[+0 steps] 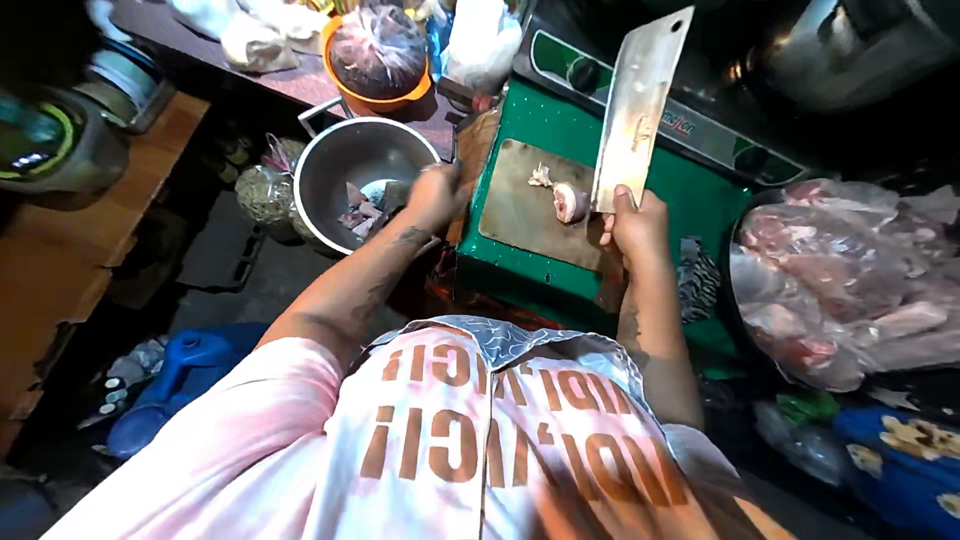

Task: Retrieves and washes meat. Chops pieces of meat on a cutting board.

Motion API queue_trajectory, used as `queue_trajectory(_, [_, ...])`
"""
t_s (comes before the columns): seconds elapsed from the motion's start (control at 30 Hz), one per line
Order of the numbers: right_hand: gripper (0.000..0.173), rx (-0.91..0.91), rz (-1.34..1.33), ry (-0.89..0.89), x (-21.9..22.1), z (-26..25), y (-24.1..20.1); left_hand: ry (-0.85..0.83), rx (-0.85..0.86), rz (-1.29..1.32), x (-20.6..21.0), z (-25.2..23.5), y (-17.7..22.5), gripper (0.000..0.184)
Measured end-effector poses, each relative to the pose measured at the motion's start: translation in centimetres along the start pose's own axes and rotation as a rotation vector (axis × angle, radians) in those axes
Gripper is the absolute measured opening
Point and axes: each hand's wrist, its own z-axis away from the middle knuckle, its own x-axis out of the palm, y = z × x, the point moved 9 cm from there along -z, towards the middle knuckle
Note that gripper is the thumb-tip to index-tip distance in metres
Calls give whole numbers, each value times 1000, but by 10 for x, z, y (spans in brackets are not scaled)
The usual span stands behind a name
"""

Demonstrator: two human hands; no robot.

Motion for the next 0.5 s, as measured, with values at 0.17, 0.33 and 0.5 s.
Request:
queue_trajectory(0.17, [40, 92, -152, 77, -47, 43, 37, -275, 447, -41, 103, -49, 144, 45])
queue_trajectory(0.33, [32, 166, -236, 135, -63, 73, 73, -431, 547, -363, 162, -78, 179, 57])
queue_trajectory(0.5, [28, 162, -280, 101, -63, 89, 92, -408, 485, -346, 140, -70, 173, 55])
